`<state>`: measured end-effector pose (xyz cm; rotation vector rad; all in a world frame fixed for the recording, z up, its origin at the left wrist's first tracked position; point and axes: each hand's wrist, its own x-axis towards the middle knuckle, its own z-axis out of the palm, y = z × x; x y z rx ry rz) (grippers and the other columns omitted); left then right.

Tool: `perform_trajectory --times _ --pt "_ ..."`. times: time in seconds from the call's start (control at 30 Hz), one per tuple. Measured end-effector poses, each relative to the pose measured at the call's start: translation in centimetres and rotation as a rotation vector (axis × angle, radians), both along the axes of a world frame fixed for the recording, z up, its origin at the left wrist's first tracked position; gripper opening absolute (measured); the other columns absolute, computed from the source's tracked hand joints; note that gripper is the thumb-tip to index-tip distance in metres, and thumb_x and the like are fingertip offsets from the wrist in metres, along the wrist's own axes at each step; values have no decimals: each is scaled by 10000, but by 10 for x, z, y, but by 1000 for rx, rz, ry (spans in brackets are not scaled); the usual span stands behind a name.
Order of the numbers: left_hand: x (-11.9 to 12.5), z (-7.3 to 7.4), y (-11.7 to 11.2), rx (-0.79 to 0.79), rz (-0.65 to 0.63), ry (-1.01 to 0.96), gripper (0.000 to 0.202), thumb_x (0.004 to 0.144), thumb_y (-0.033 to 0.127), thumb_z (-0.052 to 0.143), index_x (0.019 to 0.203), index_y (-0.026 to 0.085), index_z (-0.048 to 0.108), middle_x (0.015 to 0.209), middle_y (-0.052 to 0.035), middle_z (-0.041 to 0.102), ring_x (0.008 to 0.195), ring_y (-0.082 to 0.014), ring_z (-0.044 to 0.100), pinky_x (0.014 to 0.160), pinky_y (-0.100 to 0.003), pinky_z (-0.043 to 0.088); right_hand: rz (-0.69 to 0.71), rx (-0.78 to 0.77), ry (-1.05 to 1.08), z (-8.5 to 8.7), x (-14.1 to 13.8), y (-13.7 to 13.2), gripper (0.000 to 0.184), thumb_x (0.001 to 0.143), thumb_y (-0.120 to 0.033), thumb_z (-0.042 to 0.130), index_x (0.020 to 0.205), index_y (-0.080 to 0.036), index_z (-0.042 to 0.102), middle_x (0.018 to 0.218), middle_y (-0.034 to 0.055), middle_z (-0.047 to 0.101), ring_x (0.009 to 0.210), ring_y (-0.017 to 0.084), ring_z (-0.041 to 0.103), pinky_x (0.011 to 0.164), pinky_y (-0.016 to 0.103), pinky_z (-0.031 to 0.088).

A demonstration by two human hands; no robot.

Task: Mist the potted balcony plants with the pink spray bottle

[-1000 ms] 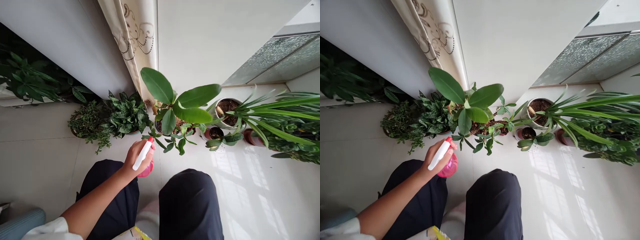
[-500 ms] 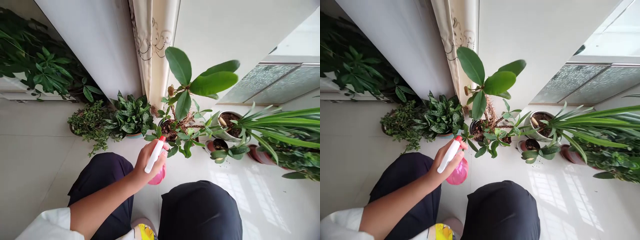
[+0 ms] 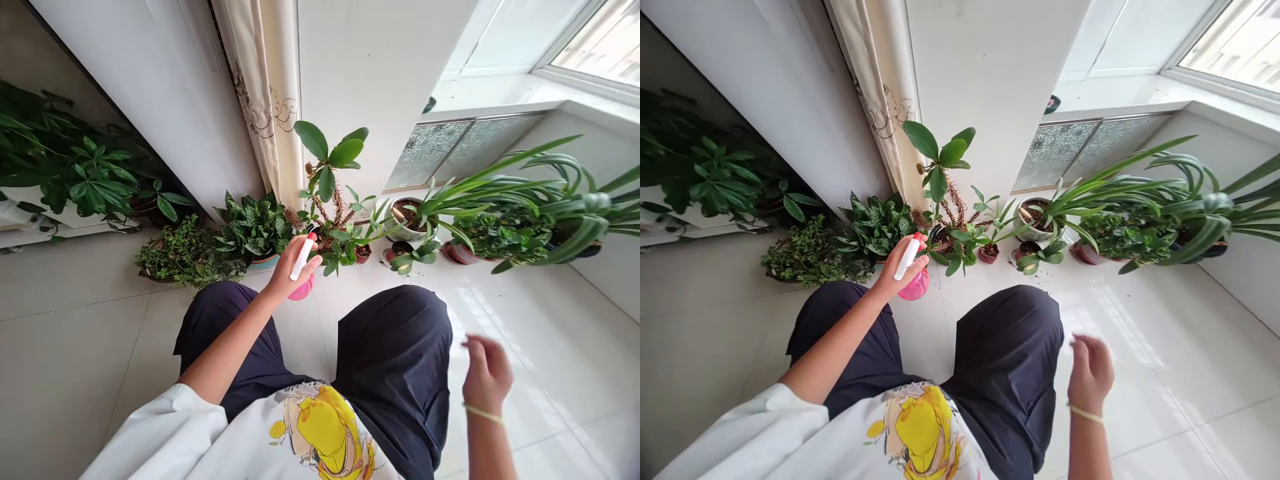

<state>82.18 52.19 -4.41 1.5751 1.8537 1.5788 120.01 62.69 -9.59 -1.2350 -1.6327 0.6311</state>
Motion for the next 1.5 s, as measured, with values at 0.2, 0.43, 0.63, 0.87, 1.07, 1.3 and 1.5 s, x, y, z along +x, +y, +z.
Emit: perform_trajectory --times 0.2,0.43,0.63,0.87,1.07,1.3,1.5 --pt "36 26 9 73 138 69 209 905 379 612 1040 227 565 1114 -94 602 1174 -258 557 1043 -453 446 866 199 -229 82 -145 1 696 751 -515 761 1346 -234 534 1357 151 563 1293 330 522 1099 530 444" --pt "45 40 22 -2 84 -24 515 747 454 791 1137 221 547 1263 -121 494 1198 -283 547 1075 -471 436 1127 -47 129 69 -247 -3 860 666 -556 813 1354 -186 453 1085 99 645 912 218 631 881 401 555" --pt "11 11 -18 -153 62 -247 857 710 550 803 1434 274 436 1573 -143 325 1493 -349 260 1207 -517 248 971 -438 464 57 -229 3 658 641 -491 826 1154 -234 504 896 14 635 825 192 636 800 386 562" --pt "43 -57 -39 -350 -296 -1434 802 882 770 366 1487 244 406 1405 -194 563 1184 -356 624 917 -570 513 927 -581 505 56 -237 13 571 671 -574 727 1113 -234 605 1039 52 662 873 201 655 799 358 559" --pt "47 -63 -18 -235 -231 -1479 652 902 670 464 1337 202 588 1260 -152 676 999 -292 690 731 -395 577 939 -496 455 57 -243 24 614 727 -623 702 1210 -266 578 1219 79 662 1168 255 611 948 418 536" --pt "48 -68 -11 -233 -201 -1533 645 874 637 524 1351 206 583 1250 -146 682 1017 -304 685 689 -383 581 774 -275 390 45 -256 30 494 818 -730 571 885 -243 622 948 59 662 964 239 626 940 443 512" --pt "43 -72 -5 -172 -290 -1540 621 899 580 509 1400 214 547 1262 -145 685 1018 -314 700 704 -409 585 634 -259 297 40 -263 26 529 805 -771 547 745 -247 572 704 35 569 737 217 559 770 427 509"
